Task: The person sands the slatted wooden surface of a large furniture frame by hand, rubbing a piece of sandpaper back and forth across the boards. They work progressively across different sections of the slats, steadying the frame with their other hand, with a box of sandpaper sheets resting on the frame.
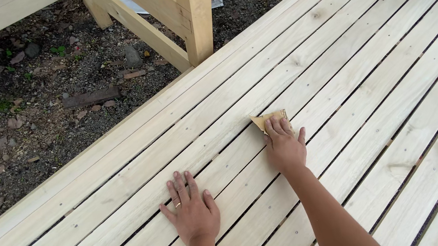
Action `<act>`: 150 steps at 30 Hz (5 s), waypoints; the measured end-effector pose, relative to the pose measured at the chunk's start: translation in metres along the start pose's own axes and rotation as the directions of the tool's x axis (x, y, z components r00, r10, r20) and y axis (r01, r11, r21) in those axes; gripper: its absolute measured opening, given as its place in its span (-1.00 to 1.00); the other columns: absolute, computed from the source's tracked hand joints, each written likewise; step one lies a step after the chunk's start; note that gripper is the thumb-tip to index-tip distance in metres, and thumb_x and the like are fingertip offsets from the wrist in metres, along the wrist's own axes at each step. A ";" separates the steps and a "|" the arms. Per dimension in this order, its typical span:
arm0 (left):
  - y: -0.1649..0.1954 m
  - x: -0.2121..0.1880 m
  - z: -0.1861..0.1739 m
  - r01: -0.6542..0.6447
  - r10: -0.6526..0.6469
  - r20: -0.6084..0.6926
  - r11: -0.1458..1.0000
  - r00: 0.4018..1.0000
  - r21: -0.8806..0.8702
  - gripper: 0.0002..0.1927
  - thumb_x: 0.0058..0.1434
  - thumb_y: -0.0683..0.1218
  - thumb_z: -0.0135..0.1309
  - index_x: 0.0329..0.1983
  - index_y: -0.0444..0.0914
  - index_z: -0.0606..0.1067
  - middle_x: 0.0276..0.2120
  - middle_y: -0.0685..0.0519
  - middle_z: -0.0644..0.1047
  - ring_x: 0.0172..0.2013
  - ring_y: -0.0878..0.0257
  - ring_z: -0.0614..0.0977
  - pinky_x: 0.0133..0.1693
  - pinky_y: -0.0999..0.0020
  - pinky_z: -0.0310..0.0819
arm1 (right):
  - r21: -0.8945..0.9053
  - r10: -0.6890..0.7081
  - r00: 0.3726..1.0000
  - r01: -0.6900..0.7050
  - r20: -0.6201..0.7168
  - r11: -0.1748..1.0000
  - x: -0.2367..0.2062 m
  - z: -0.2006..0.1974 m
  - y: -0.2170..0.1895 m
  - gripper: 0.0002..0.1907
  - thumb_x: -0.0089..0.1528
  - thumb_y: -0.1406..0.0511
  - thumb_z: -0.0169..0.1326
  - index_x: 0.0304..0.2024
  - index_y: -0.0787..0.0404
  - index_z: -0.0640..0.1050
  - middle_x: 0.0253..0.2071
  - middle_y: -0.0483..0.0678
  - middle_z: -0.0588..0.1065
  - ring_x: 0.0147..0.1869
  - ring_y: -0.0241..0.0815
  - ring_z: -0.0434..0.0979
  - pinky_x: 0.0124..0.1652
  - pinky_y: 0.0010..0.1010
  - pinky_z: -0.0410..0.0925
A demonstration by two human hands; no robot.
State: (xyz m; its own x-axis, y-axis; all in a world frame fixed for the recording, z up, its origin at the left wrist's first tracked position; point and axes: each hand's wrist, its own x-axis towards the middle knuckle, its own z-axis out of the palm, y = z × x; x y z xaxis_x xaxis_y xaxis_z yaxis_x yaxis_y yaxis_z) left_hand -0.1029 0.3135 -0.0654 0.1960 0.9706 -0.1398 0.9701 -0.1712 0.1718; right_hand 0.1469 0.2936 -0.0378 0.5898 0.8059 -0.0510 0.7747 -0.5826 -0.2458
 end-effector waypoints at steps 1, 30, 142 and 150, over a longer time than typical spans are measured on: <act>-0.001 0.002 0.001 -0.014 0.014 0.001 1.000 1.000 -0.014 -0.30 0.35 0.16 -0.32 0.55 -0.01 -0.06 0.55 0.15 -0.15 0.50 0.14 -0.11 0.37 -0.28 -0.31 | -0.015 -0.039 0.999 0.040 0.026 0.999 -0.008 0.001 -0.007 -0.48 0.41 0.10 -0.26 0.45 -0.17 0.24 0.52 -0.35 0.13 0.61 -0.27 -0.07 0.47 0.13 -0.25; -0.297 -0.039 -0.003 0.528 -0.535 -0.278 0.843 0.798 -0.103 -0.28 0.30 0.13 -0.29 0.54 -0.07 0.05 0.54 0.11 0.00 0.51 0.07 -0.01 0.33 -0.42 -0.26 | 0.102 -0.777 0.628 0.776 -0.032 0.623 -0.079 0.089 -0.250 -0.43 0.22 0.37 0.01 0.32 0.01 0.45 0.41 -0.20 0.36 0.53 -0.01 0.20 0.30 -0.31 0.24; -0.291 -0.033 -0.031 0.558 -0.554 -0.231 0.828 0.800 -0.052 -0.33 0.34 0.10 -0.35 0.53 -0.10 0.08 0.54 0.03 -0.01 0.50 0.04 -0.02 0.40 -0.15 -0.21 | 0.089 -0.675 0.737 0.670 0.041 0.737 -0.006 0.104 -0.279 -0.52 0.40 0.21 -0.16 0.38 -0.01 0.39 0.46 -0.22 0.27 0.57 -0.17 0.13 0.35 -0.31 0.22; -0.288 -0.036 -0.032 0.547 -0.543 -0.229 0.836 0.808 -0.048 -0.33 0.35 0.09 -0.34 0.54 -0.12 0.08 0.55 0.03 -0.01 0.51 0.03 -0.01 0.40 -0.14 -0.20 | -0.085 -0.602 0.789 0.613 0.128 0.786 -0.051 0.113 -0.321 -0.45 0.37 0.15 -0.20 0.42 0.05 0.26 0.52 -0.18 0.13 0.59 -0.11 -0.03 0.42 0.15 -0.13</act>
State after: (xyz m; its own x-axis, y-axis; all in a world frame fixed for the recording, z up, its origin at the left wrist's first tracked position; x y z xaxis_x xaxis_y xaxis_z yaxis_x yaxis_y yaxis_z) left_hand -0.3940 0.3337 -0.0791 -0.4007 0.9161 0.0166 0.9110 0.3964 0.1142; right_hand -0.1575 0.4515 -0.0655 -0.0300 0.9994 -0.0161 0.9894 0.0274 -0.1426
